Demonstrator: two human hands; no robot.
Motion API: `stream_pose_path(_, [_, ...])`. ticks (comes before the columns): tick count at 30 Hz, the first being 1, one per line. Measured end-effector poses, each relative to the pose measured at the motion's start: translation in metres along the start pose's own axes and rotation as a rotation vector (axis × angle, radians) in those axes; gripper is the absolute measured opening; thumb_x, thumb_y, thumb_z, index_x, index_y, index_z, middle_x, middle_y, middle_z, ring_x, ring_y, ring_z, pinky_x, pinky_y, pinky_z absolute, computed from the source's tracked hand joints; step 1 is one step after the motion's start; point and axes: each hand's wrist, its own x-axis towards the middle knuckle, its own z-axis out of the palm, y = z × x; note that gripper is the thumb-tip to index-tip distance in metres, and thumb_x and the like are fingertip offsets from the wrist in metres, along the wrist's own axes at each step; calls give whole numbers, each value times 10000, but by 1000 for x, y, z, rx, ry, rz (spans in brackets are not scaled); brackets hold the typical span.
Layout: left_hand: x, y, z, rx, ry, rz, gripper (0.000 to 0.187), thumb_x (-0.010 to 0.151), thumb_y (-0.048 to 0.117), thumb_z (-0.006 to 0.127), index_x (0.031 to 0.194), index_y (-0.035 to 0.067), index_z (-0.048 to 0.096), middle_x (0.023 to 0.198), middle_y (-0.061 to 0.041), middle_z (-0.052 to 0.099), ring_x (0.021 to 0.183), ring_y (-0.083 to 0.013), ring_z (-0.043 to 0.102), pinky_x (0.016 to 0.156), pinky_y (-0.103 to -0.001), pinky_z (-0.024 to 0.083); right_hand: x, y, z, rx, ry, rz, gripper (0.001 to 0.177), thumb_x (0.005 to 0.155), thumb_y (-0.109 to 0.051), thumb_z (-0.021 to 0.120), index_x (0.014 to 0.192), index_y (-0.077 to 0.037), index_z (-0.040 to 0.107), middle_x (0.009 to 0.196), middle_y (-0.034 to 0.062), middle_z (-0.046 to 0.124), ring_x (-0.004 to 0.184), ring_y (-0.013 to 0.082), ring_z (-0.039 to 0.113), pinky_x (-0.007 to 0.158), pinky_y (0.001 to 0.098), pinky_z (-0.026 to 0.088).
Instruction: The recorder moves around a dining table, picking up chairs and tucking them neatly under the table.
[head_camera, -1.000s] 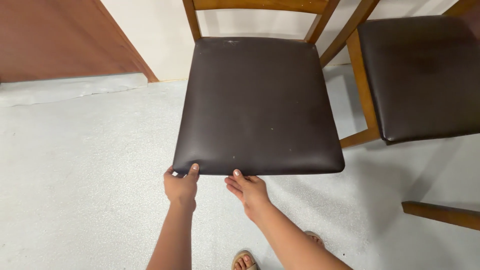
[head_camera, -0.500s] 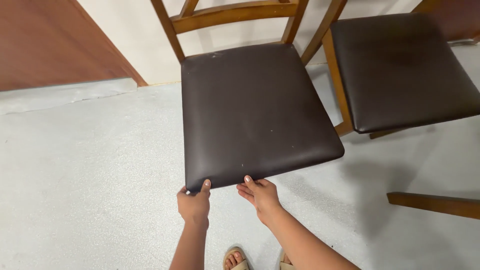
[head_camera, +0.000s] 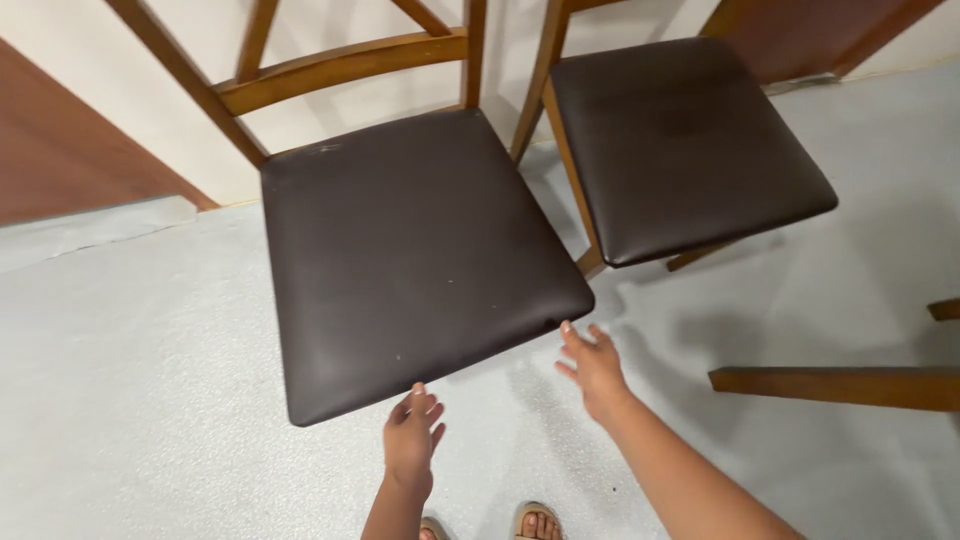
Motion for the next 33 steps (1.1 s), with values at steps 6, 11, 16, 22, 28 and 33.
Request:
stream_pose_path(6, [-25,17,62,38,-295,-45,656,1013,424,547,1430,-74,454,1396,-166,575,1376,-270,536,1127,-406,456,17,-42,-18,-283,38,-229,765,964,-355,628,1593,-114,265,1579,105,354,1414,265,450,1090,402,484])
stream_pose_path(11, [-21,18,78,-74,-227,-105,558,1020,329,519,1422,-44,418,1410,-154,580,1355,-251,572,1148,-401,484,31,-44,-19,-213,-47,-198,571,1014,-286,524,1523,-50,419,1487,127,536,1348,270,561,1071,385,520])
stream_pose_path(16, [-24,25,76,-129,-176,-115,479,1052,294,474,1387,-49,474,1359,-141,601,1317,-234,589,1141,-402,488,46,-44,-25,-125,-82,-158,502,1050,-247,429,1483,4,469,1420,170,595,1259,293,653,1093,369,539])
stream_pose_path(22, [-24,22,71,-246,-180,-158,371,1061,269,442,1308,9,537,1253,-98,620,1225,-186,632,1137,-403,507,33,-56,-20,-78,-77,-112,476,1011,-169,564,1419,68,500,1354,220,608,1216,334,659,1048,389,579])
stream_pose_path(28, [-21,24,70,-146,-176,-178,342,1060,280,452,1239,12,567,1203,-88,682,1191,-170,667,1123,-367,520,38,-55,-20,-66,-69,-127,499,957,-118,627,1391,94,503,1263,235,657,1135,324,706,1005,370,606])
stream_pose_path(33, [-24,24,64,-143,-141,-124,327,1064,238,468,1228,-26,569,1171,-113,694,1147,-178,696,1085,-334,538,20,-52,-15,-27,-37,-130,478,966,-111,639,1378,87,499,1237,226,646,1120,303,700,992,381,566])
